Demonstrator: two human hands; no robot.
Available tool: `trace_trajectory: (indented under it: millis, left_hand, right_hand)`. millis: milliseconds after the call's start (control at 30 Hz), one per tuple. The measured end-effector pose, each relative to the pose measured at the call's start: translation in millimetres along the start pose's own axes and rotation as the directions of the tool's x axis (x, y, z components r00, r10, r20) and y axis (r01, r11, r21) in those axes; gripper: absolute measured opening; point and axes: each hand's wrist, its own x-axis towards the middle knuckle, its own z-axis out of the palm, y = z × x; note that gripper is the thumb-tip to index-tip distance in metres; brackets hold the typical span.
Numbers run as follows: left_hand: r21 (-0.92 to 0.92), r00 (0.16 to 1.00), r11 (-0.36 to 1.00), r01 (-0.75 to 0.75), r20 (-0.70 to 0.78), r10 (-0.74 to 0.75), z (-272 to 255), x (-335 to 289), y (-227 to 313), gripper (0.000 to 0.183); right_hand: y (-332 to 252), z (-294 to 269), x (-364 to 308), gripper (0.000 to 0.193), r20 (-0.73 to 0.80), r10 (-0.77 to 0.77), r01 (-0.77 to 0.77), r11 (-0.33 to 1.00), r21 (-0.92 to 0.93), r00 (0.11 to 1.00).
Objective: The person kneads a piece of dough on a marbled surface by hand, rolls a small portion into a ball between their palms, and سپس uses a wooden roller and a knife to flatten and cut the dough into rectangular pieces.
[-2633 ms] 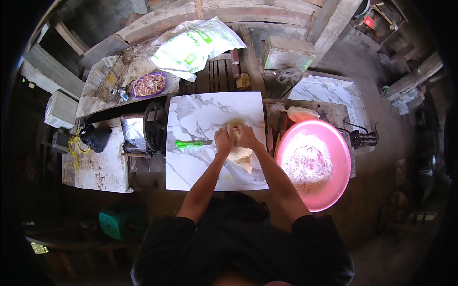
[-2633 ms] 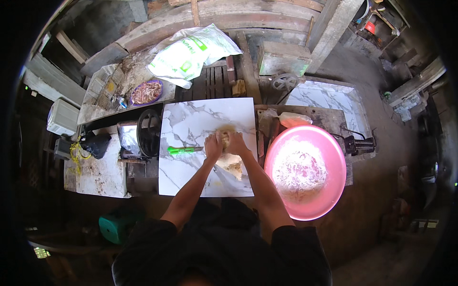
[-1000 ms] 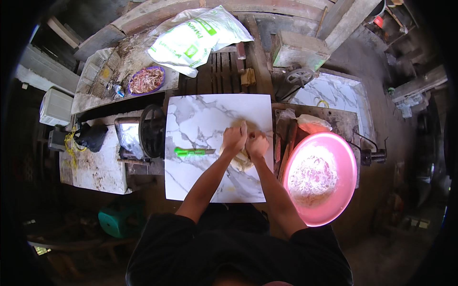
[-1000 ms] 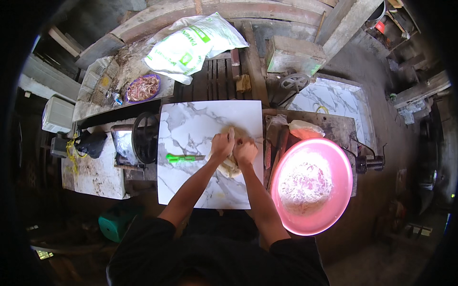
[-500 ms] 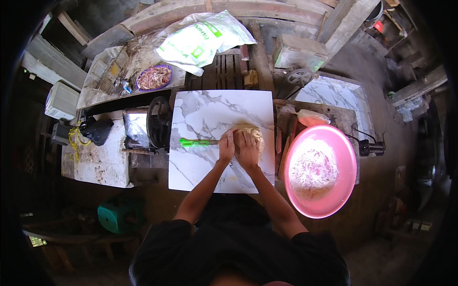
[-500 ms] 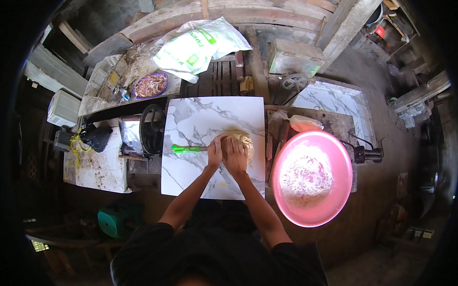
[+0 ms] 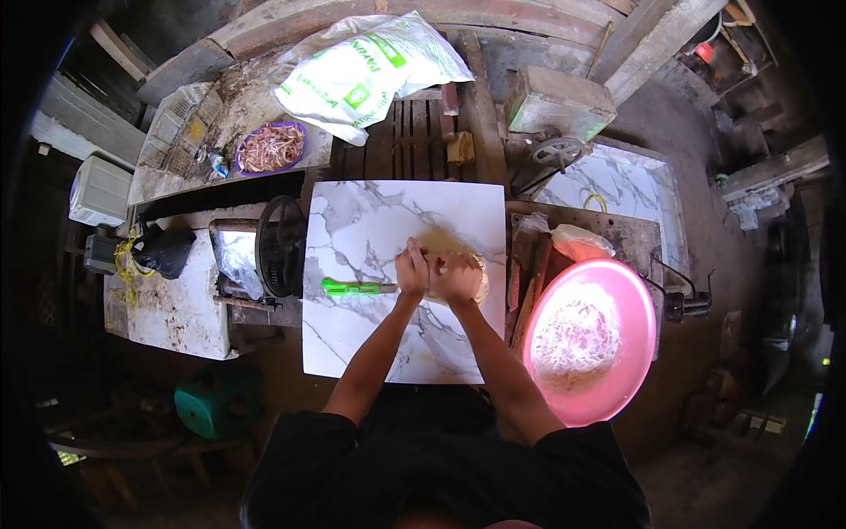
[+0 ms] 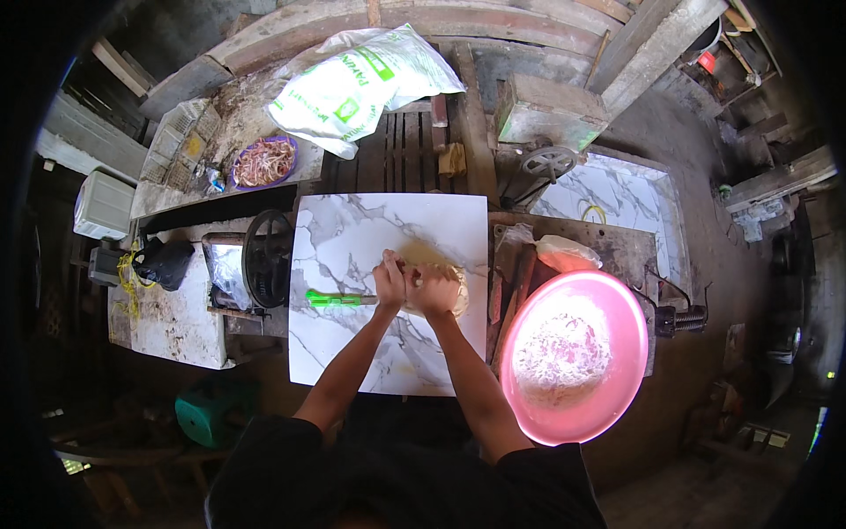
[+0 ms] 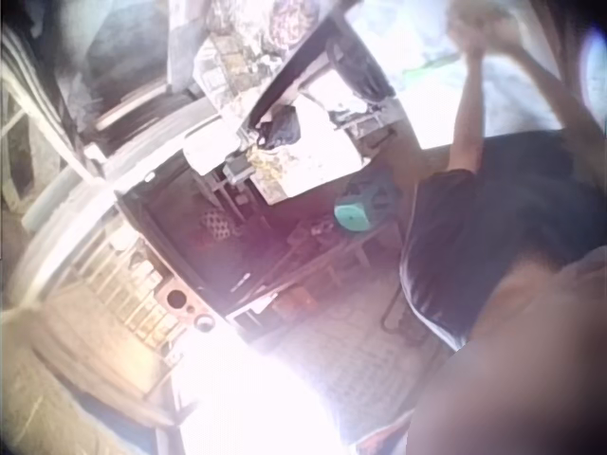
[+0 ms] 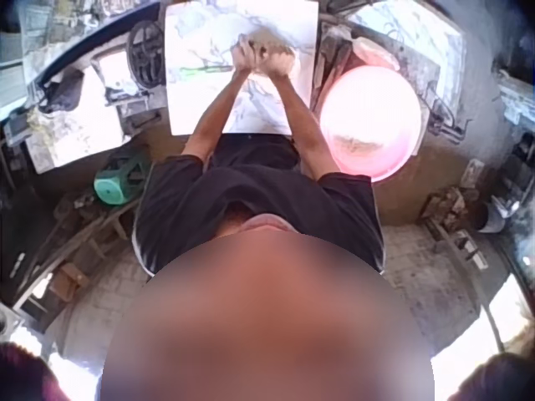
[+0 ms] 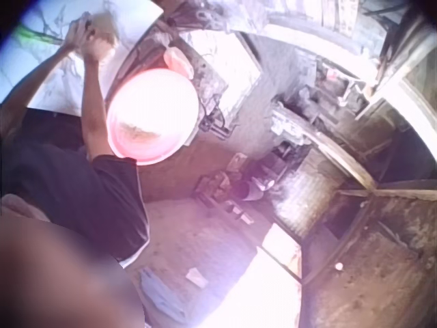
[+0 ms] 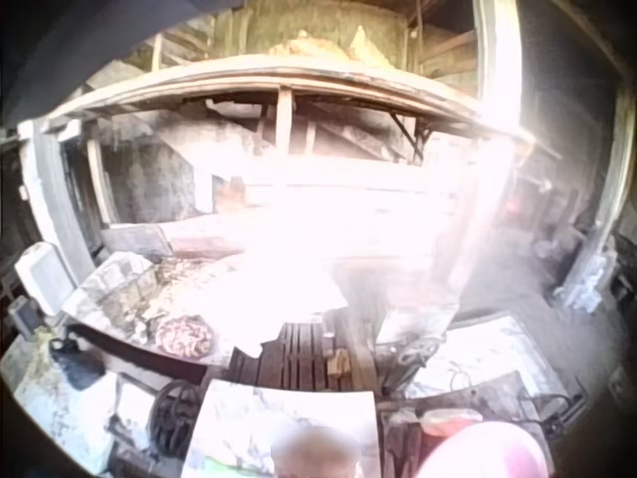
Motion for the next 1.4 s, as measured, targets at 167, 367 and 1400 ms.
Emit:
trace_trajectory:
  millis: [167, 367, 1400]
  left_hand:
    - [0.155, 0.997, 0.985, 0.070, 0.024, -0.074, 5.4, 20.4, 1.3, 0.038]
    - [0.260, 0.801, 0.852, -0.453, 0.539, 0.261, -38.5, -4.2, -3.9, 0.065]
    - [0.368, 0.804, 0.835, -0.409, 0.579, 0.138, 3.6, 14.2, -6.6, 0.084]
  right_hand:
    - [8.9, 6.6, 31.0, 0.013, 0.116, 0.142, -0.131, 0.987, -0.092, 0.983]
    - [23.3, -12.0, 3.1, 0.041, 0.263, -0.019, -0.046, 0.971, 0.236, 0.965]
    - [42.0, 18.1, 23.0, 0.026, 0.213, 0.119, -0.142, 0.985, 0.097, 0.970]
